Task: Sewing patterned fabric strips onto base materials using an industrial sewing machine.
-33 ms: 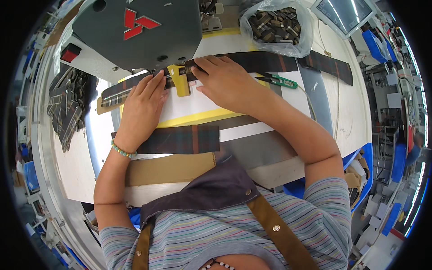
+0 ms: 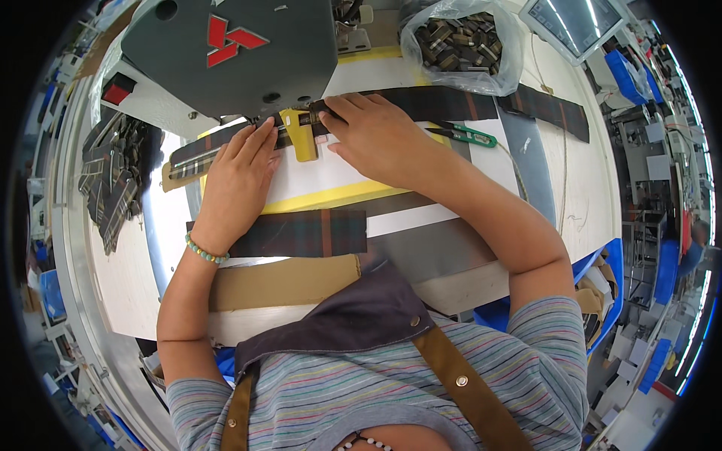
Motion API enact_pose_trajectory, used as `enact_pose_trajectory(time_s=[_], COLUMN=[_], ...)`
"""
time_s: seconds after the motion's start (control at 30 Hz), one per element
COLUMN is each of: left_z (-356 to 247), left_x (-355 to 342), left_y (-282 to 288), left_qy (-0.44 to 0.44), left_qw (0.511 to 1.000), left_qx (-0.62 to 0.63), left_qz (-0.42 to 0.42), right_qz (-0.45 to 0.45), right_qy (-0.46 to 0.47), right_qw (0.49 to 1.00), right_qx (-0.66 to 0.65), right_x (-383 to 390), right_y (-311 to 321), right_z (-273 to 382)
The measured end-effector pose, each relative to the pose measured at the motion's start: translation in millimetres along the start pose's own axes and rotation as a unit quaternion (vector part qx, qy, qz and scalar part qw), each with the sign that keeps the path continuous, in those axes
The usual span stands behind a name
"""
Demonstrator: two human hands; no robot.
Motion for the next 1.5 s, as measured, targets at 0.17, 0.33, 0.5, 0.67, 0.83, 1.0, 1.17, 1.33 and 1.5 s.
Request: enact_pose_trajectory(time_s=[0.17,0.33,0.5,0.67,0.83,1.0,1.17,1.33,1.5], left_z=[0.1,1.7,7.4,6.3,0.0,-1.4,-25.1,-63.5,-69.4], left_x=[-0.9,-1.4,-3.5,-5.2,-6.2,-2.1,9.0,21.4,18.4], left_y=[1.2,-0.8,-0.4,8.8,30.0,28.1,34.0,41.3,39.3], left_qy=[0.002,-0.005,-0.013,-0.026,-0.029,-0.047,-0.046,-0.128,-0.191], left_qw=[1.000,1.000,1.000,1.000,0.993,0.996,0.993,0.992,0.978], left_qx=[-0.006,-0.016,0.003,0.006,0.044,0.049,0.109,0.005,-0.074], left_qz=[0.005,-0.006,-0.007,0.006,0.105,0.057,0.007,-0.002,-0.036], right_qz=[0.004,-0.027,-0.019,0.030,0.107,-0.042,-0.020,-0.002,0.018], right_qy=[-0.004,0.009,0.026,0.024,0.030,0.073,0.087,0.137,-0.005], right_qw=[1.000,0.999,0.998,0.997,0.986,0.983,0.985,0.987,1.000], right_qx=[0.008,0.029,0.053,0.066,0.122,0.165,0.147,0.085,-0.017], right_x=[0.1,0.0,-1.1,-5.0,-7.8,-17.8,0.6,44.7,73.6], right_y=[1.8,-0.7,-2.4,7.4,11.6,-7.1,21.1,51.6,79.6], right_z=[-0.5,-3.2,-9.9,-5.2,17.3,6.5,30.8,82.9,57.2])
Point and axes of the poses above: each hand's wrist, its own x-axis away from the middle knuckle, its own y-axis out of the back of the hand, z = x × y, the point moved 2 cm from there along -x, towards the middle knuckle, and after that the axes turned 6 degrees about z, right-handed, at the moved point
